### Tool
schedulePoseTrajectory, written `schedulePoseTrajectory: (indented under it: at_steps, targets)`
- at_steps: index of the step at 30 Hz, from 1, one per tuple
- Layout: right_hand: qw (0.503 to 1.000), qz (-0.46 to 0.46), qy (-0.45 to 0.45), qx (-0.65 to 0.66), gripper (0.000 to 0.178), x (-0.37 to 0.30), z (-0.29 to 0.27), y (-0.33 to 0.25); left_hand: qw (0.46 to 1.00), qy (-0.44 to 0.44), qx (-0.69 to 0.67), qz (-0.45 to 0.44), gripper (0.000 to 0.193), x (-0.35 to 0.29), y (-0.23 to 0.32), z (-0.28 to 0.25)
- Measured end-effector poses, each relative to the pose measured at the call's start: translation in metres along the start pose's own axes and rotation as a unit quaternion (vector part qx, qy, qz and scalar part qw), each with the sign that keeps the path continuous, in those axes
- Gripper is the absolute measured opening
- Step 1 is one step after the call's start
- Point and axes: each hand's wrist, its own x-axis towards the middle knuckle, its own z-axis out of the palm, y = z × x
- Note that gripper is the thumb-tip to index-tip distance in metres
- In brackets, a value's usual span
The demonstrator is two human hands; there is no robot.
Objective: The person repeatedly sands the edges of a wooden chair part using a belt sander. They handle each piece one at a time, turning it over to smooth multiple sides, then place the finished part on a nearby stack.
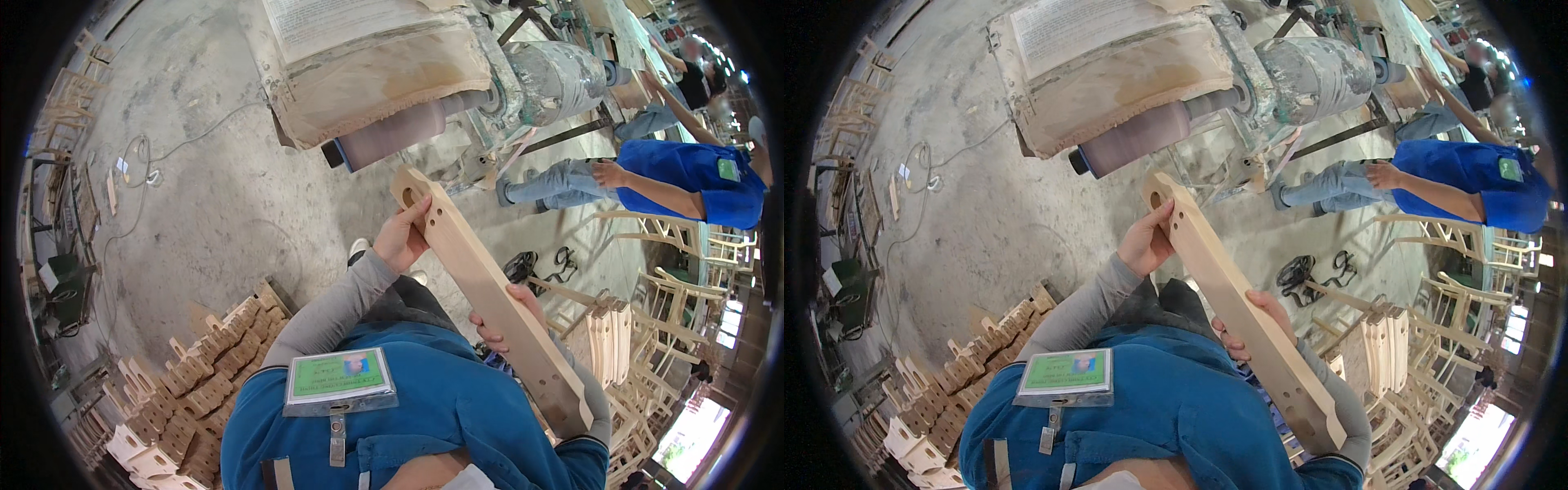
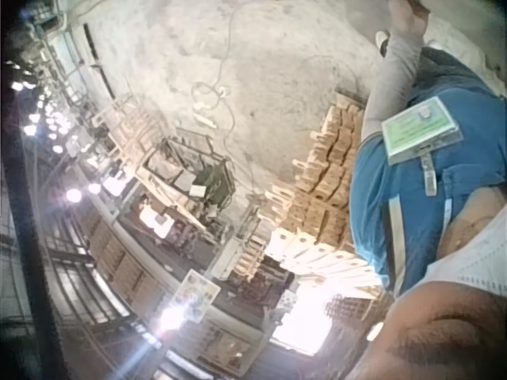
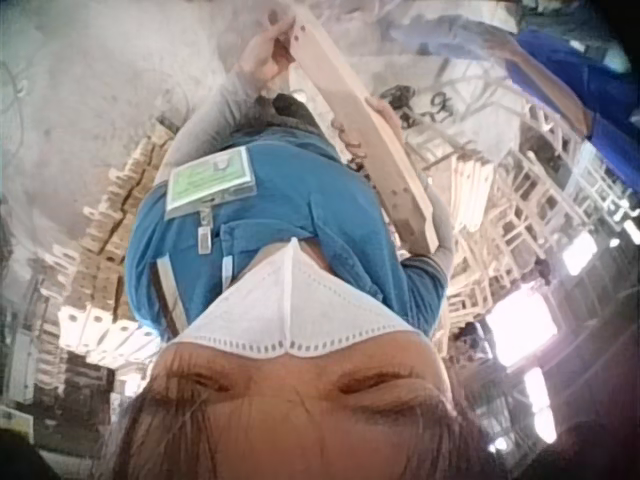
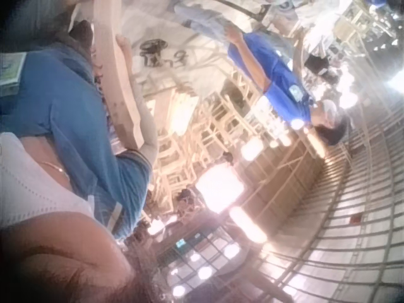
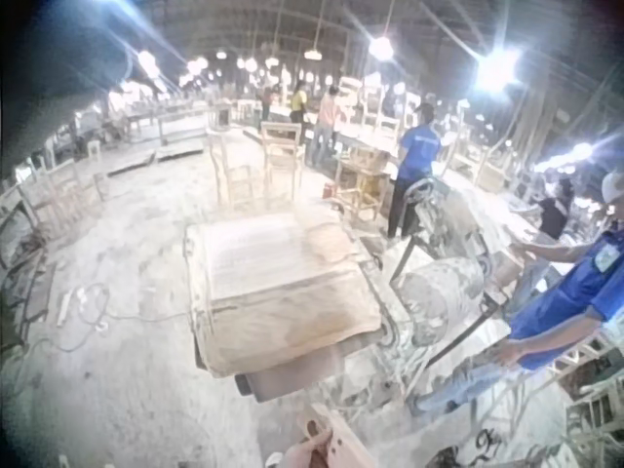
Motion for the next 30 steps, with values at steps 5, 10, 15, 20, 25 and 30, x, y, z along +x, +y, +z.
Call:
schedulePoseTrajectory:
  at_steps: [5, 10, 15, 20, 25, 30]
  targets:
    - [0.997, -0.027, 0.068, -0.017, 0.061, 0.029, 0.03, -0.011, 0.999, -0.016, -0.048, 0.009, 0.031, 0.017, 0.022, -0.01]
    - [0.995, -0.028, 0.086, -0.043, 0.061, 0.046, 0.041, -0.02, 0.998, -0.015, -0.054, 0.012, 0.03, 0.025, 0.038, -0.016]
    - [0.994, -0.026, 0.094, -0.054, 0.06, 0.054, 0.052, -0.025, 0.997, -0.026, -0.067, 0.01, 0.03, 0.032, 0.044, -0.022]
    - [0.991, -0.029, 0.112, -0.066, 0.06, 0.056, 0.06, -0.026, 0.996, -0.039, -0.079, 0.022, 0.032, 0.033, 0.046, -0.022]
    - [0.989, -0.033, 0.126, -0.074, 0.058, 0.053, 0.061, -0.023, 0.996, -0.028, -0.078, 0.024, 0.033, 0.03, 0.045, -0.017]
    - [0.987, -0.044, 0.118, -0.098, 0.058, 0.044, 0.061, -0.016, 0.996, -0.039, -0.075, 0.019, 0.033, 0.027, 0.04, -0.017]
